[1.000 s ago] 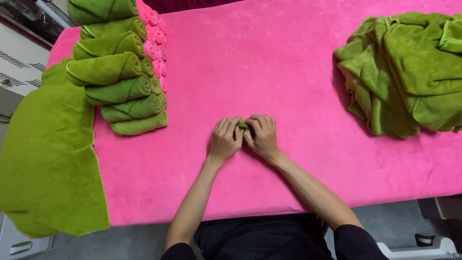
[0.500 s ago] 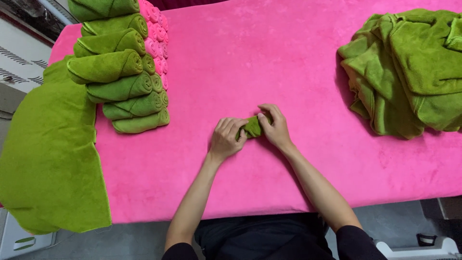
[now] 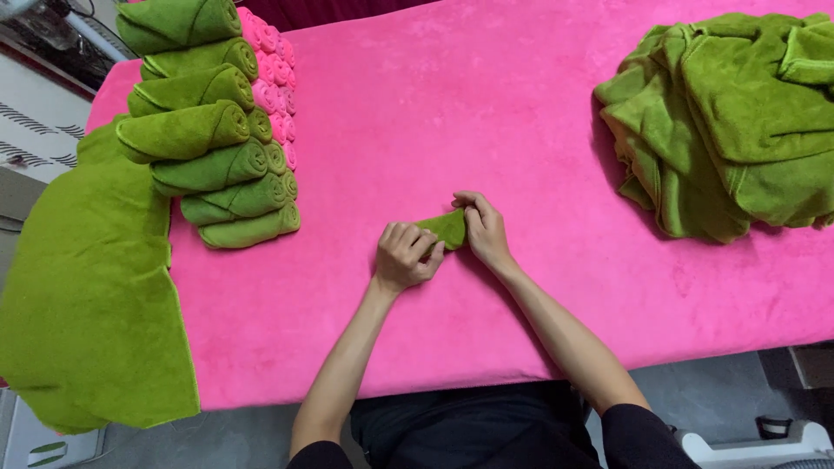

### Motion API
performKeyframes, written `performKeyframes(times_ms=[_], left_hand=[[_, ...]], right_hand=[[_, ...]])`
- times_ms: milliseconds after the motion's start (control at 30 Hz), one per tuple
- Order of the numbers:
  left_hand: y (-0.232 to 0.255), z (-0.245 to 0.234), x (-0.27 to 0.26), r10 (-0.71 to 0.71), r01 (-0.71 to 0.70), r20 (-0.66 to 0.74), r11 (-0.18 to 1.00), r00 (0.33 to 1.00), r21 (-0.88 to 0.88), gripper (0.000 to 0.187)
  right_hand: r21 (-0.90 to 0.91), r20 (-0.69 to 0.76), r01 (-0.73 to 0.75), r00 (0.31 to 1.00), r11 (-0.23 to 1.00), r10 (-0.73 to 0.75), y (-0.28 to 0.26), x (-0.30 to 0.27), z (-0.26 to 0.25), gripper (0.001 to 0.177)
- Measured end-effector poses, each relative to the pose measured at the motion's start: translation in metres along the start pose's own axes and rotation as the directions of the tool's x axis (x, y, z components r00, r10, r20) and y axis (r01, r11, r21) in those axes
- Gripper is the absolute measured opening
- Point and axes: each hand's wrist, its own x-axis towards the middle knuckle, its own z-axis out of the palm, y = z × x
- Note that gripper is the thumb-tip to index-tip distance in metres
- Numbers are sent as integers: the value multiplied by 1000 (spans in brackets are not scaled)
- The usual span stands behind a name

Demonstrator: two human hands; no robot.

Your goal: The person folds a green towel on a pink table surface. They smooth the fabric, fold it into a smaller rectangle, and then roll it tightly into a cylindrical shape. The finished roll is placed on a stack of similar green towel rolls.

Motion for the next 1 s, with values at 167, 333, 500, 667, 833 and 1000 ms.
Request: performKeyframes(times_ms=[167,333,500,667,833,1000], left_hand=[[13,3,-1,-44,45,-11,989,999,139,12],[12,14,-14,-55,67,-83,988,995,139,10],[-5,26,-30,2,6,-120,998,993,67,8],[-9,21,-34,-4,6,-53,999,999,42,14],[17,-8,-3,-29,21,64,992,997,128,43],[13,-8,-20,-71,40,187,986,980,164,56]], right_hand=[[-1,35,-24,999,1000,24,-8,-2,-4,41],[36,46,-50,998,998,48,-7,-1,-4,40],[58,58,-67,996,996,63,-7,1,-5,38],[70,68,-79,995,994,74,-4,2,-4,37],[96,38,-100,995,990,96,-4,3,-4,34],[114,14,-82,997,990,81,-5,2,-3,32]])
